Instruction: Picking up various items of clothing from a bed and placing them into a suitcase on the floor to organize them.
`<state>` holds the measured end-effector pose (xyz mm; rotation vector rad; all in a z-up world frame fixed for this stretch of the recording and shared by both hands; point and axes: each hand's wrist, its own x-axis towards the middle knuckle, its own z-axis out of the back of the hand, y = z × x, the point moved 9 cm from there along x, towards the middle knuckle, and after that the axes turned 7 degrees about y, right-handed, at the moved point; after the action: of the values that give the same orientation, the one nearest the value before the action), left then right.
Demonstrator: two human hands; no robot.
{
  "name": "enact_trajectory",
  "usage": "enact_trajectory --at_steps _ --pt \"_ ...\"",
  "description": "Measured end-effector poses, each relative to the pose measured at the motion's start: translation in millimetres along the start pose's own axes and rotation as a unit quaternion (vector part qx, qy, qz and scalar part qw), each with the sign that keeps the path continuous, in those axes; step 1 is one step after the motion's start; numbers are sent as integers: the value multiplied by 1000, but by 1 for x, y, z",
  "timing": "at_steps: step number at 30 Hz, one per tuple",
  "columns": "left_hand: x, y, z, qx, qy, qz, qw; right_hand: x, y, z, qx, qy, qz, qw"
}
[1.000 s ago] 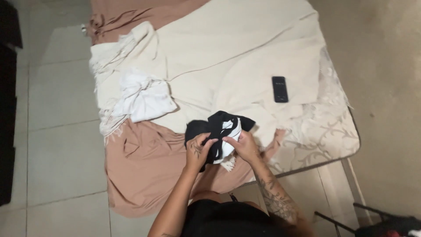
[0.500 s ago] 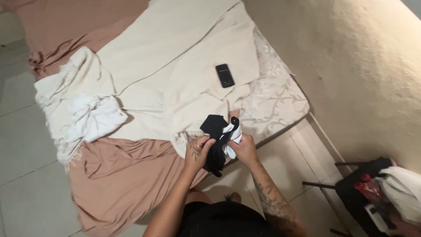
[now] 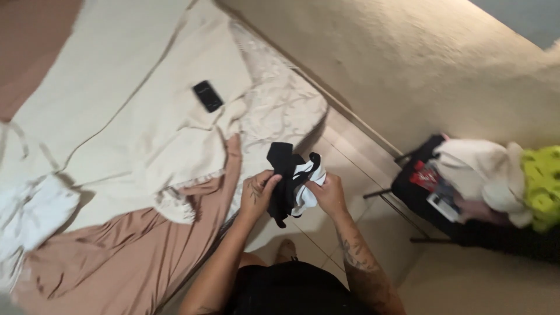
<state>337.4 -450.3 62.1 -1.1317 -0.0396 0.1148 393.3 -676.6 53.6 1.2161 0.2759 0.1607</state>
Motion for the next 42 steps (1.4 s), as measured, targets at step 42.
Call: enact_trajectory --at_steps 42 --pt "182 -247 -462 -112 401 -271 868 -109 -120 420 31 -522 -177 834"
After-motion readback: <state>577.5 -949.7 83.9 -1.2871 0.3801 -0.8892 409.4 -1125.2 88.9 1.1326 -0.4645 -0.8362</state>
